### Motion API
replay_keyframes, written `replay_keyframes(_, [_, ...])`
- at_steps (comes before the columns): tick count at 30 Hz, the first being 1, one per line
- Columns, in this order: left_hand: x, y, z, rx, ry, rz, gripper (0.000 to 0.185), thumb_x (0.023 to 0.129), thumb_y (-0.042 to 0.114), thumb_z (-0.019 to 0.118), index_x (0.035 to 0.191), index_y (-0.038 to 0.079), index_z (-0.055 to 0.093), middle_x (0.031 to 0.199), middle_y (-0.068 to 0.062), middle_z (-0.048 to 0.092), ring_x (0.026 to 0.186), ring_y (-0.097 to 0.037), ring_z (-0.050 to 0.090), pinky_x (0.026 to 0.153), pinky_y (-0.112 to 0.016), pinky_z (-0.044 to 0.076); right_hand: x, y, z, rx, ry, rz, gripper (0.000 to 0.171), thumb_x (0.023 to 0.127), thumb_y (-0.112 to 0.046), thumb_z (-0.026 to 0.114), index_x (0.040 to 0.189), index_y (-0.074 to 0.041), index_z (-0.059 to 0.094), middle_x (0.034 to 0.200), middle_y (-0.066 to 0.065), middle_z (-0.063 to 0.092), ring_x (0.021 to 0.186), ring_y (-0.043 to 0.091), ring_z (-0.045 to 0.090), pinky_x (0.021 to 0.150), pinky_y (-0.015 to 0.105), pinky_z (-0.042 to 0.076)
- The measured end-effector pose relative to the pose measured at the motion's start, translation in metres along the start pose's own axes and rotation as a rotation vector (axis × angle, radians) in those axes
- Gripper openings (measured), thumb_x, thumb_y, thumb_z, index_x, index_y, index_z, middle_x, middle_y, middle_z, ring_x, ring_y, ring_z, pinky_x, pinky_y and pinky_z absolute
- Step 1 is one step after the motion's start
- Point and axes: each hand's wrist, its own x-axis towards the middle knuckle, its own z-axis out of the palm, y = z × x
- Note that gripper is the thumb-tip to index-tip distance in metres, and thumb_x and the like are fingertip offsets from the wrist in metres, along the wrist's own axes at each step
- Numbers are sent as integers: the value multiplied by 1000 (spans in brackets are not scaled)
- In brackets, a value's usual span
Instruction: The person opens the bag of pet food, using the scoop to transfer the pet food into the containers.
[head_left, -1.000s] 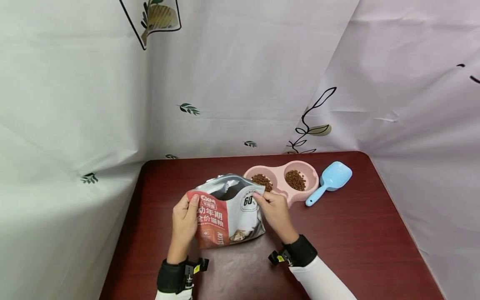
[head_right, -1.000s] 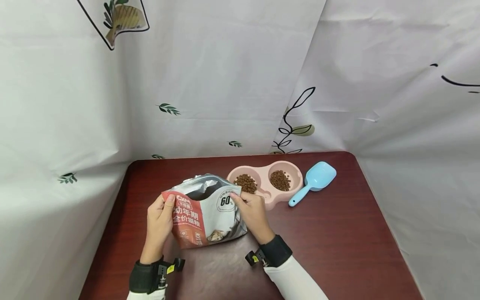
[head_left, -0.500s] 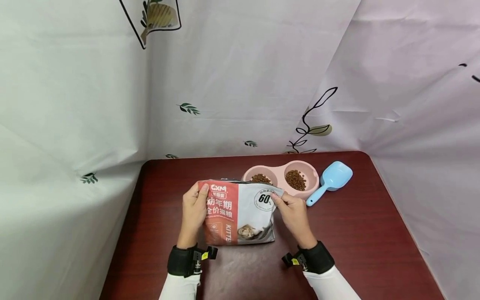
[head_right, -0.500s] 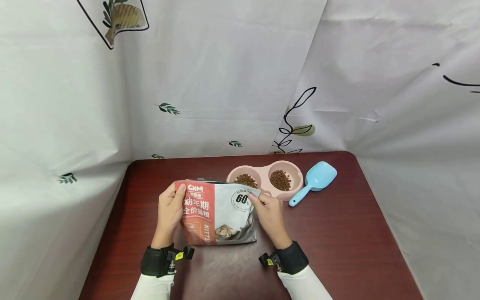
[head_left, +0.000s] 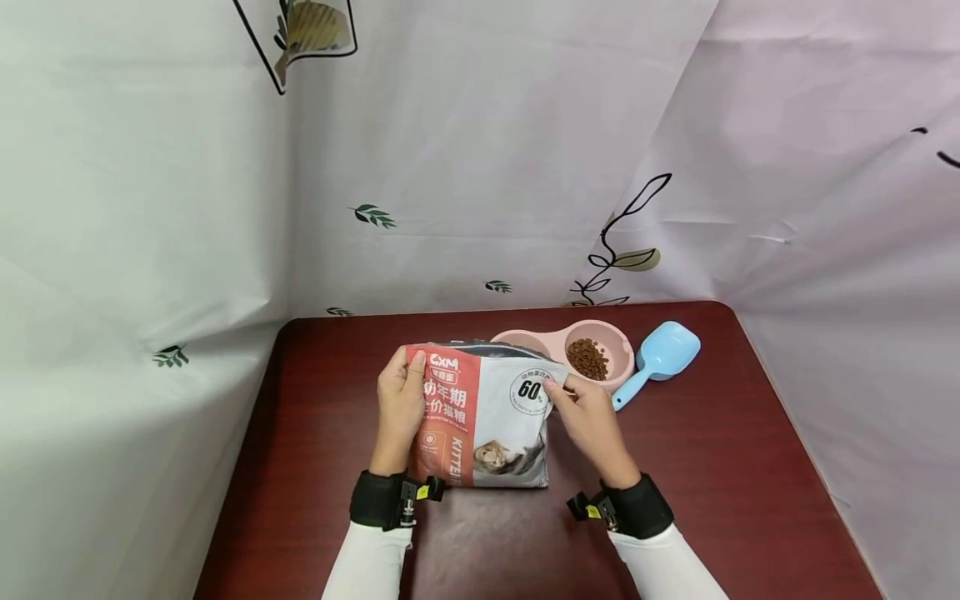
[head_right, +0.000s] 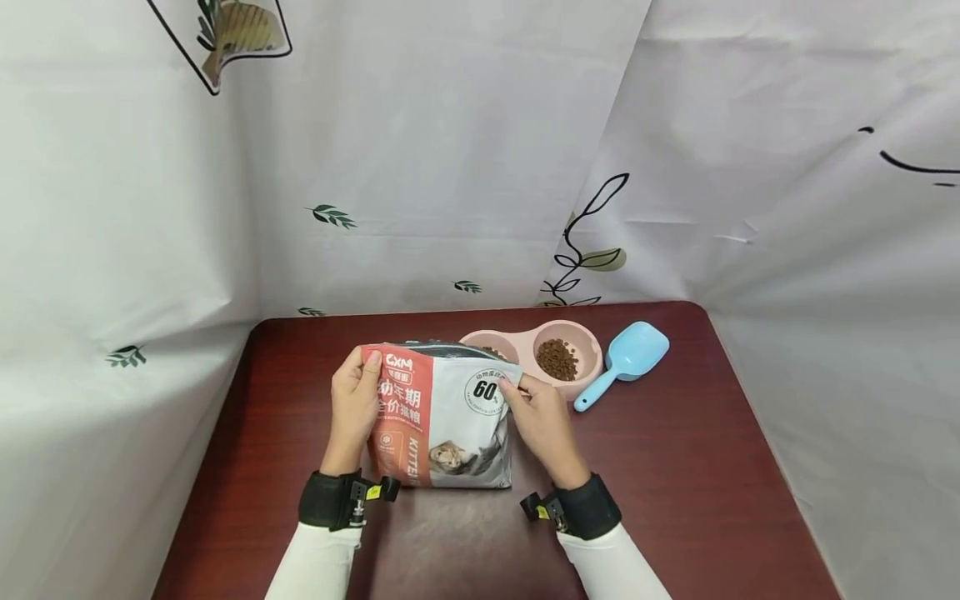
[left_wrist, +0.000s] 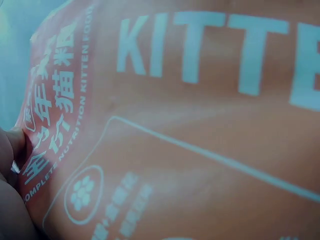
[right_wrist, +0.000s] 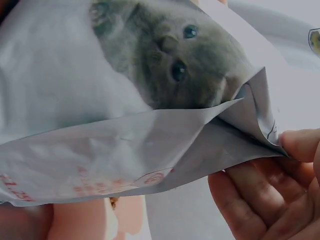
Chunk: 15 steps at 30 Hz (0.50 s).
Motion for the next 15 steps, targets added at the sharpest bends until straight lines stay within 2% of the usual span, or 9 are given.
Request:
replay_keyframes(3, [0, -1, 1, -9, 1, 37, 28, 110, 27, 50, 117, 4, 63, 84, -17, 66, 64, -11, 64, 54, -27, 53, 6, -1, -1, -14, 22, -38, 17, 104, -22, 65, 97, -9, 74, 66, 0, 56, 58, 8, 47, 56, 24, 40])
replay_keyframes(7, [3, 0, 1, -30, -7, 57, 25, 110, 25, 50, 122, 5, 58, 86, -15, 65, 67, -13, 64, 56, -27, 53, 14, -4, -1, -9, 108, -110, 17, 104, -19, 65, 113, -9, 75, 75, 4, 60, 64, 10, 49, 59, 22, 41])
replay_keyframes(10, [4, 1, 0, -63, -23, 53, 24, 110, 23, 50, 124, 4, 55, 87, -16, 64, 69, -13, 65, 57, -27, 53, 20, -6, 0, 20, 141, -133, 17, 102, -16, 67, 114, -7, 75, 81, 6, 63, 70, 11, 54, 63, 21, 44])
replay_keyframes(13, [5, 4, -3, -96, -50, 63, 22, 110, 18, 50, 123, 0, 52, 87, -20, 62, 68, -13, 64, 56, -28, 53, 23, -6, 1, 57, 138, -124, 14, 100, -13, 69, 110, -6, 76, 85, 8, 67, 76, 9, 59, 68, 19, 48])
replay_keyframes(15, [7, 6, -4, -100, -52, 78, 21, 110, 15, 51, 120, -3, 52, 86, -23, 61, 66, -12, 63, 55, -27, 53, 25, -6, 1, 69, 132, -118, 12, 100, -12, 69, 107, -5, 76, 86, 8, 68, 76, 8, 61, 67, 19, 49])
